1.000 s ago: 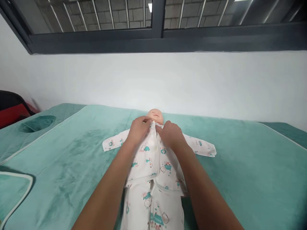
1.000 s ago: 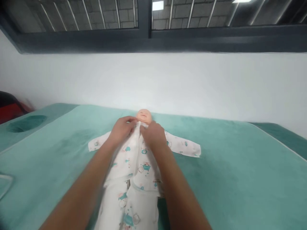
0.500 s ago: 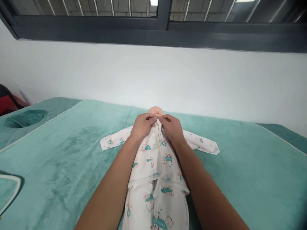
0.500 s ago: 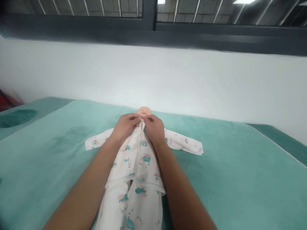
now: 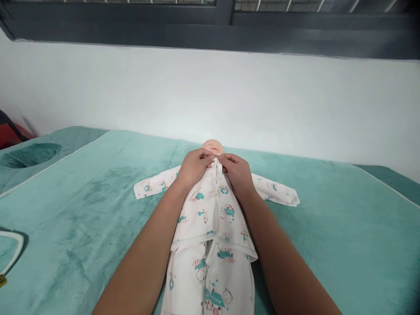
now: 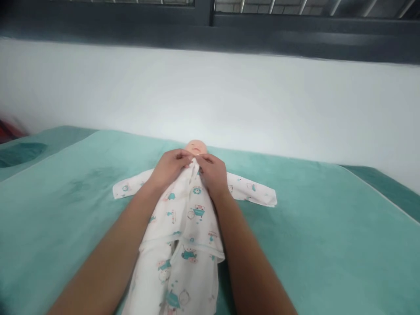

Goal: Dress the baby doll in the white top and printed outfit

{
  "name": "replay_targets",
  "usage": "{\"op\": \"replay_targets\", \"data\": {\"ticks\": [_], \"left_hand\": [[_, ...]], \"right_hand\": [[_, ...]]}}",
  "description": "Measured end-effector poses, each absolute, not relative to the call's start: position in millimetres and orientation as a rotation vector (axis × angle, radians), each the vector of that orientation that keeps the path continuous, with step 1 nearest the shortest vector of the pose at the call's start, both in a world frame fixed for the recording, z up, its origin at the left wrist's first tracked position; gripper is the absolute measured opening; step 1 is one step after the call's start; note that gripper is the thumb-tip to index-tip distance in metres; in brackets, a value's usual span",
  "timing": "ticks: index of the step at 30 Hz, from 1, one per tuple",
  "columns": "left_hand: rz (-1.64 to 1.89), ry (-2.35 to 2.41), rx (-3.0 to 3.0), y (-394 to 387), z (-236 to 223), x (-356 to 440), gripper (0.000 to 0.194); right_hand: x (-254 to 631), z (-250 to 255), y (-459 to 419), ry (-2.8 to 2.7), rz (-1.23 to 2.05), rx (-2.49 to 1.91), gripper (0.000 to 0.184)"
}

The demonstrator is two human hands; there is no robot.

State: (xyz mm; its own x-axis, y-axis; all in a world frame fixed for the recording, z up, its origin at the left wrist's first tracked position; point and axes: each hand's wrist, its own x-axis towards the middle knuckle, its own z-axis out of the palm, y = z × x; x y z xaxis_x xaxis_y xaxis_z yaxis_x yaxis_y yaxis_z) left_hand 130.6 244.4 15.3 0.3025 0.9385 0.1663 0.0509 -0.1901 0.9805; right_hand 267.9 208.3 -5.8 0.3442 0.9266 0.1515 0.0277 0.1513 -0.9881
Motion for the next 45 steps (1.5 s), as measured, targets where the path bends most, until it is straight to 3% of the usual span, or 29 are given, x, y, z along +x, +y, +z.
{"op": "replay_targets", "data": {"ticks": [13,31,39,45], "left_hand": [[1.065,0.967,1.455,241.5,16.4,132.1,0.015],[0.998,1.098,1.593,240.3,22.1,132.9,0.021],[1.015,0.882,1.333,242.1,17.1,129.4,0.024],[1.048,0.815,1.24,245.3,13.1,128.1,0.025]], "right_hand": [[272.3,-3.5,203.7,-1.146,0.865,-1.334,0.032],[265.4,5.5,200.7,-1.343,0.698,-1.484,0.022],[273.9,6.8,196.3,-1.326,0.929,-1.334,0.04],[276.9,-1.7,202.1,-1.184,0.975,-1.202,0.021]]}}
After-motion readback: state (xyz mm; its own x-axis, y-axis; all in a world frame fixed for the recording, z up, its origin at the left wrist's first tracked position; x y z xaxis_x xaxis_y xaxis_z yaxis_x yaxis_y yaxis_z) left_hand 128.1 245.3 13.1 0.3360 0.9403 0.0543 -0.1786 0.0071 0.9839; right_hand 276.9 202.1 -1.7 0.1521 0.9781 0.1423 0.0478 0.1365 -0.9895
